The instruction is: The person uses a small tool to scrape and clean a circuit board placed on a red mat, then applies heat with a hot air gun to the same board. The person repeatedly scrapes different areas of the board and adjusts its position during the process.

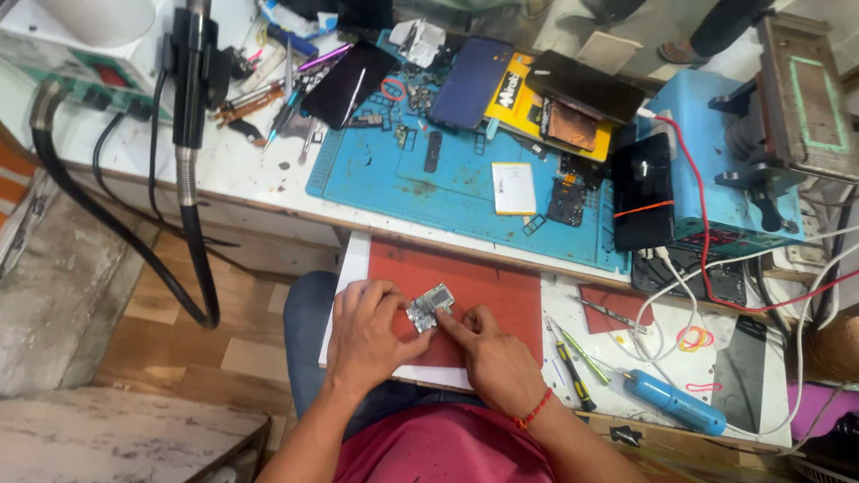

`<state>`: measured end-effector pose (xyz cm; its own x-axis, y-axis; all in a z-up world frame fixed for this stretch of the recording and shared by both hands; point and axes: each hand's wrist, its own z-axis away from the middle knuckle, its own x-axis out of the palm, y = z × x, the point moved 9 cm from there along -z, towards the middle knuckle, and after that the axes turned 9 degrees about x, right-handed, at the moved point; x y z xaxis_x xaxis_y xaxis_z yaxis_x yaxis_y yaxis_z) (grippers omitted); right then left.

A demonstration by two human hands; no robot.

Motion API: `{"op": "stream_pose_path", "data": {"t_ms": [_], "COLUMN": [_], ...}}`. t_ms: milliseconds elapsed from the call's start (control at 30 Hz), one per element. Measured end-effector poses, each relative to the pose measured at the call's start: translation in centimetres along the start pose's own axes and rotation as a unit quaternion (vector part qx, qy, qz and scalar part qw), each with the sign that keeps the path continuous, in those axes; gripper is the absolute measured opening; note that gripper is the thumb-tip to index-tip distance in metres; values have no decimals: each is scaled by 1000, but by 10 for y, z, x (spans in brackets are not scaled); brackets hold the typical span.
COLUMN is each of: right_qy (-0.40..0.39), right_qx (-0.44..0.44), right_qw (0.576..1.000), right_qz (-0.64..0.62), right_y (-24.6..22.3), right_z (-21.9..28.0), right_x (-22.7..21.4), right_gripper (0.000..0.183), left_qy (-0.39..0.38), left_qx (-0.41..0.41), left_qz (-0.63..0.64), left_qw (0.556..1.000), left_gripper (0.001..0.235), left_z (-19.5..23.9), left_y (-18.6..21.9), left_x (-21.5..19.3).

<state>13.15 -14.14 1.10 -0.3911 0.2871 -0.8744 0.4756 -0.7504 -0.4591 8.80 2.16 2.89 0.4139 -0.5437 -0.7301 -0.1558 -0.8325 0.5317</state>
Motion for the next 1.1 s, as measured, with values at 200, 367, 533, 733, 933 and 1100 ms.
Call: {"op": "stream_pose_path", "data": {"t_ms": [200,367,533,733,933,1100], "right_qy": [302,270,251,-9,-52,-82], "right_qx": [-53,-67,-117,-29,44,59], "right_qw": [936,946,937,998,998,994], "right_qz": [-176,-167,-213,-58,-11,38], "right_y": [7,6,-24,-6,2,14], "right_z": [38,17,69,28,4,-2], "right_x": [-94,-119,-107,-16,18,17], "right_gripper": [56,48,49,57,60,72], "left_qy": [-4,-20,4,-6,8,-5], "left_qx": [4,-14,11,8,-26,-18], "left_qz": [-1,5,5,-6,-1,-8], "left_qw": [1000,1000,1000,1000,1000,1000], "left_gripper": [42,43,43,46,52,48], "left_z": [6,-1,7,8,7,6], "left_y": [0,-4,4,2,-2,-2], "left_x": [-1,3,-10,1,-2,1]}}
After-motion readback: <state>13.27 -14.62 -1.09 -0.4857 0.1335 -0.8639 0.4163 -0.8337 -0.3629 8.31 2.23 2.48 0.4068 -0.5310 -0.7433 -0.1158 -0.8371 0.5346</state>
